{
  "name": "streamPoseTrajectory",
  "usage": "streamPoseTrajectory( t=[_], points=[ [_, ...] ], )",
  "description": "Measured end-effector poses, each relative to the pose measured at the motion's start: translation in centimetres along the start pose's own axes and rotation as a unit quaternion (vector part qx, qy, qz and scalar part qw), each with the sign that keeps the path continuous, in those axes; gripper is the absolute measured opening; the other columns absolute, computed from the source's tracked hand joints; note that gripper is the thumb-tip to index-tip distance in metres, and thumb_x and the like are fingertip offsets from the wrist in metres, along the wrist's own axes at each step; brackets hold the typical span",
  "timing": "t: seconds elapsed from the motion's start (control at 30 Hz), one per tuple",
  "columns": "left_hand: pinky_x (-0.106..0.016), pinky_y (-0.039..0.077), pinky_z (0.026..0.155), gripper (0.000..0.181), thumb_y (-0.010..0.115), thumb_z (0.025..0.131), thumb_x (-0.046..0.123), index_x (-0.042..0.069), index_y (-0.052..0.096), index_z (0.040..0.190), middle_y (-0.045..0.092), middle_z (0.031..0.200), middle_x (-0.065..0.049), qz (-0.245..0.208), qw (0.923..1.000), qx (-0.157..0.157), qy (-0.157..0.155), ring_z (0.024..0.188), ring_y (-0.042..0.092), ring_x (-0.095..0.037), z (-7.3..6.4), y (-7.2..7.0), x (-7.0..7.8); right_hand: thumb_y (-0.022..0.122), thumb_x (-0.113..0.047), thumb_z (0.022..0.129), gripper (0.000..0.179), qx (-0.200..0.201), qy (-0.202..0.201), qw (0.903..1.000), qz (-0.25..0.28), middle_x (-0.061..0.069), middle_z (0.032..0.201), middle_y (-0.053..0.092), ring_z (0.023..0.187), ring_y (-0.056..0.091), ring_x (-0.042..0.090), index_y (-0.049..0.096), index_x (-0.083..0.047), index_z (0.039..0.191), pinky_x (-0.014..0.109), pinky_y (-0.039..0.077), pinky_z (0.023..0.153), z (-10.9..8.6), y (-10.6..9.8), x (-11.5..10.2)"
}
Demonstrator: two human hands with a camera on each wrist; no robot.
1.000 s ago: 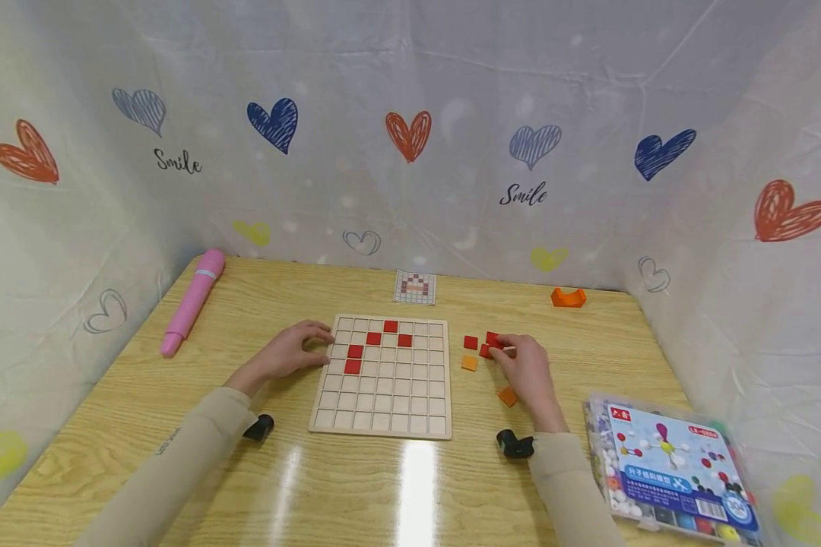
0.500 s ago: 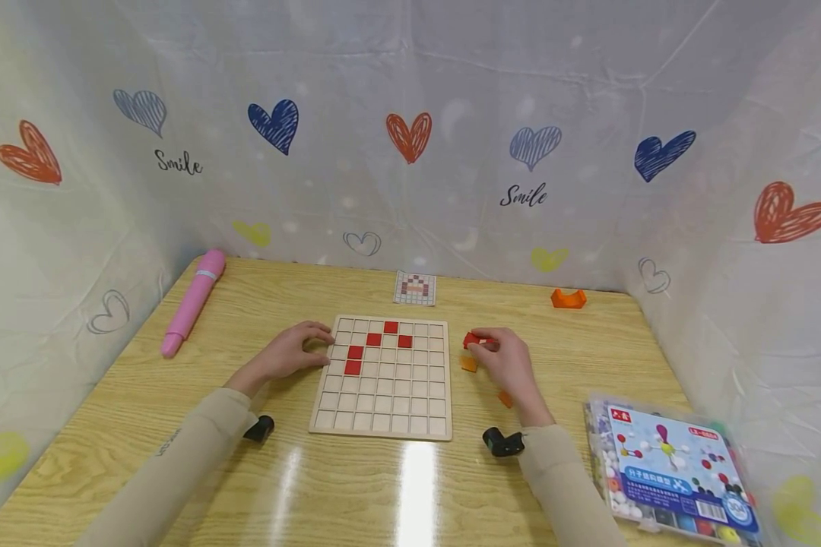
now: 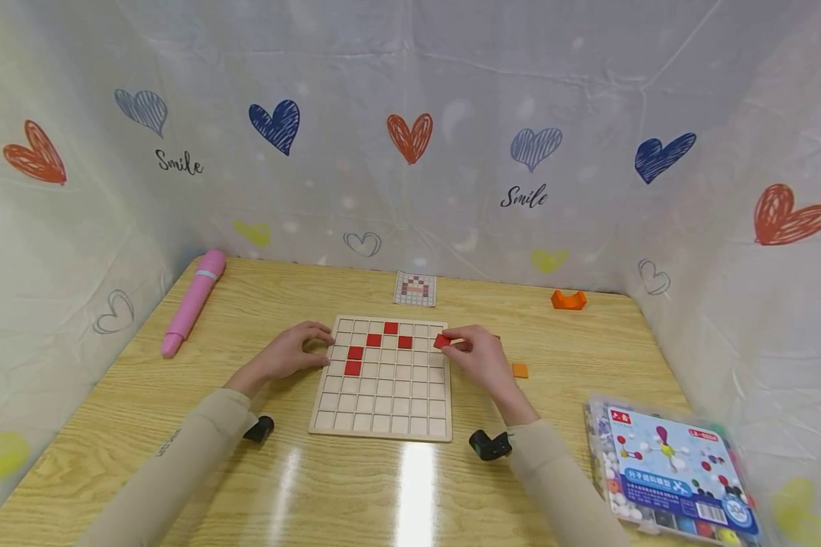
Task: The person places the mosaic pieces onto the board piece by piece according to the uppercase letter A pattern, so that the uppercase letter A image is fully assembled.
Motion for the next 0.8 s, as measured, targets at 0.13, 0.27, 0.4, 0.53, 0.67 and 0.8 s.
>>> streamPoseTrajectory(
  t=[0.13,0.27,0.4,0.53,0.67,0.8],
  points=[
    [-0.051,0.032,0.112,0.033,0.076,0.086,0.015,0.004,0.068,0.117,0.052,0.137,-0.016,0.003,0.9999,0.002,0.011,0.132,0.043,-0.036,-0.2,-0.1,0.2,0.073,-0.018,0.089,0.031,-0.014,-0.009,0.9998,0.005,0.010,0.115,0.064,0.092,0.067,0.021,0.071,-0.010,0.119,0.033,0.055,0.075,0.1,1.1,-0.9],
    [-0.052,0.032,0.112,0.033,0.076,0.086,0.014,0.003,0.068,0.116,0.052,0.136,-0.017,0.006,0.9998,0.003,0.020,0.132,0.043,-0.037,-0.3,-0.2,0.4,0.075,-0.015,0.087,0.029,-0.029,-0.038,0.9989,0.000,0.009,0.115,0.065,0.091,0.069,0.019,0.073,-0.010,0.115,0.035,0.057,0.079,0.1,2.5,-1.8],
    [-0.052,0.032,0.112,0.033,0.075,0.087,0.014,0.003,0.068,0.117,0.052,0.137,-0.018,0.009,0.9998,0.004,0.017,0.132,0.042,-0.038,-0.3,-0.3,0.5,0.074,-0.013,0.087,0.024,-0.063,-0.085,0.9943,-0.014,0.007,0.110,0.066,0.087,0.070,0.016,0.073,-0.009,0.111,0.030,0.057,0.076,0.0,4.4,-2.7],
    [-0.052,0.032,0.112,0.033,0.075,0.087,0.014,0.003,0.068,0.118,0.052,0.137,-0.017,0.007,0.9999,0.000,0.012,0.132,0.042,-0.038,-0.4,-0.3,0.7,0.073,-0.012,0.088,0.023,-0.097,-0.113,0.9887,-0.018,0.007,0.108,0.067,0.086,0.069,0.014,0.073,-0.007,0.110,0.027,0.057,0.075,-0.2,6.4,-3.6],
    [-0.052,0.032,0.112,0.033,0.074,0.088,0.013,0.002,0.067,0.118,0.052,0.137,-0.017,0.003,1.0000,-0.002,0.007,0.132,0.043,-0.037,-0.5,-0.4,0.9,0.070,-0.010,0.089,0.023,-0.130,-0.121,0.9840,-0.021,0.007,0.109,0.068,0.088,0.069,0.014,0.073,-0.006,0.111,0.029,0.056,0.078,-0.2,8.1,-4.3],
    [-0.051,0.032,0.112,0.032,0.074,0.088,0.013,0.003,0.068,0.117,0.052,0.136,-0.016,0.002,1.0000,0.001,0.007,0.132,0.043,-0.037,-0.5,-0.3,0.9,0.069,-0.009,0.090,0.022,-0.153,-0.122,0.9803,-0.026,0.007,0.109,0.068,0.090,0.068,0.014,0.072,-0.005,0.111,0.030,0.056,0.080,-0.1,9.4,-4.8]
  ],
)
Point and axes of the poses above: each hand's wrist, its own z-axis towards the middle knuckle, its own y-axis out of the palm, x = y × z, the point moved 3 cm from there along z, towards the middle knuckle
